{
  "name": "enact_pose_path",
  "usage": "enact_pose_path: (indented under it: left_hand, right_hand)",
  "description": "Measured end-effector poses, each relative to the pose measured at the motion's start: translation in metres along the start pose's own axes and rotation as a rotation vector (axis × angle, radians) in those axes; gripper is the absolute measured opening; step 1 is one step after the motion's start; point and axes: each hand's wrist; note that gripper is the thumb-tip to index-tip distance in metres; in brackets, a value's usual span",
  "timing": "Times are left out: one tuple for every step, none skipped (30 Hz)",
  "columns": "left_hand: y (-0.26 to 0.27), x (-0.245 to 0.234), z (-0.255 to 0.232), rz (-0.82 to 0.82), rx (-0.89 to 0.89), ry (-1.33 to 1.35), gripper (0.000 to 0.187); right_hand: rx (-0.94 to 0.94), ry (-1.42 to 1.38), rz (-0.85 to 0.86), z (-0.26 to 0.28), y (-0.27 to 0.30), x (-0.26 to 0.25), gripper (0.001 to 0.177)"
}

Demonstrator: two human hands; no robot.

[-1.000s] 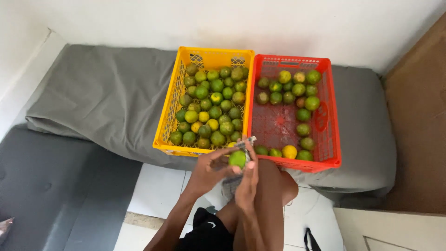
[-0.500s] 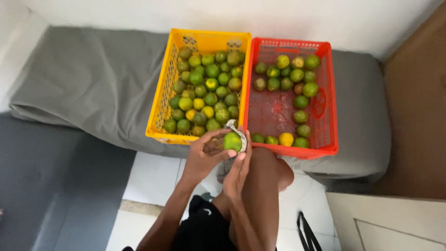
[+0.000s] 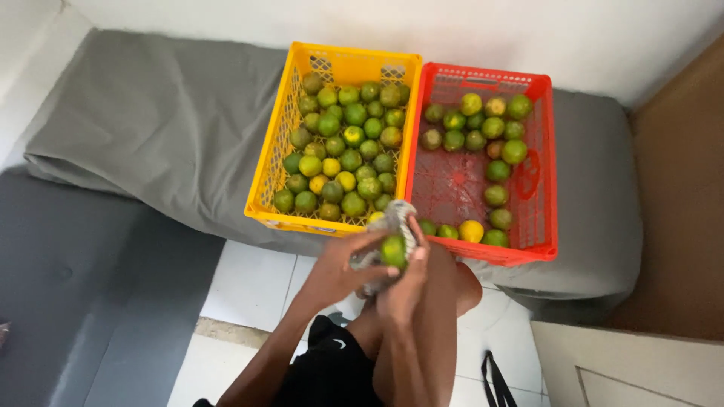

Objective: Cleaning limes by wiping each one individually with a cloth and transferring them from a yellow crate to a red crate.

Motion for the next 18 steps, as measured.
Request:
enact_pose_path:
  left_hand:
    - [0.001,0.001,0.001,-0.002,0.005,-0.006,0.058]
    - [0.003,0.004,0.003,0.003,-0.008,0.009,0.06]
    - [0.006,0.008,0.005,0.007,-0.021,0.024,0.062]
    - [0.002,0.01,0.011,0.009,-0.023,0.024,0.062]
    - [-0.002,0.013,0.016,-0.092,0.009,-0.022,0.062]
    - [-0.001,0.016,0.022,-0.189,0.031,-0.069,0.062]
    - [-0.002,0.016,0.021,-0.183,0.018,-0.069,0.062]
    - [-0.005,0.015,0.02,-0.229,0.084,-0.114,0.061]
    - [-0.009,0.014,0.017,-0.275,0.151,-0.159,0.06]
    - [-0.003,0.015,0.017,-0.271,0.162,-0.16,0.06]
    - [0.002,0.016,0.017,-0.203,0.155,-0.115,0.06]
    - [0.004,0.019,0.017,-0.13,0.154,-0.066,0.059]
    - [0.004,0.019,0.011,-0.12,0.17,-0.062,0.059]
    - [0.005,0.021,0.005,-0.12,0.167,-0.105,0.059]
    - [0.008,0.023,0.001,-0.121,0.165,-0.147,0.058]
    - [0.003,0.021,0.006,-0.12,0.16,-0.139,0.058]
    - [0.0,0.019,0.013,-0.204,0.216,-0.287,0.057]
    - [0.0,0.016,0.019,-0.292,0.267,-0.443,0.056]
  right_hand:
    - [-0.001,-0.007,0.004,0.001,-0.004,-0.002,0.06]
    - [0.028,-0.03,-0.005,0.002,-0.007,-0.008,0.056]
    - [0.056,-0.052,-0.013,0.003,-0.011,-0.013,0.053]
    - [0.058,-0.051,-0.015,0.009,-0.004,-0.004,0.053]
    - [0.048,-0.086,-0.012,0.014,0.003,0.006,0.051]
    - [0.045,-0.117,-0.017,0.019,0.014,0.013,0.05]
    - [0.053,-0.112,-0.026,0.015,0.014,0.009,0.05]
    - [0.01,-0.047,0.017,0.011,0.011,0.007,0.052]
    - [-0.033,0.018,0.06,0.008,0.009,0.004,0.056]
    - [-0.042,0.011,0.059,0.01,0.003,0.001,0.056]
    - [0.033,0.047,0.006,0.013,-0.003,-0.002,0.055]
    - [0.1,0.082,-0.05,0.017,-0.012,-0.005,0.056]
    - [0.083,0.073,-0.056,0.021,-0.013,-0.007,0.056]
    - [0.191,0.093,-0.094,0.025,-0.014,-0.011,0.051]
    - [0.298,0.112,-0.131,0.029,-0.015,-0.015,0.046]
    - [0.298,0.12,-0.137,0.026,-0.01,-0.007,0.046]
    - [0.199,0.047,-0.085,0.023,-0.003,0.002,0.048]
    - [0.109,-0.027,-0.026,0.018,0.005,0.01,0.051]
Point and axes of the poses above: each hand's wrist, its own y-axis away from the middle knuckle, its own x-axis out of the palm, z = x × y, and after that the axes turned 9 degrees about -z, right-handed
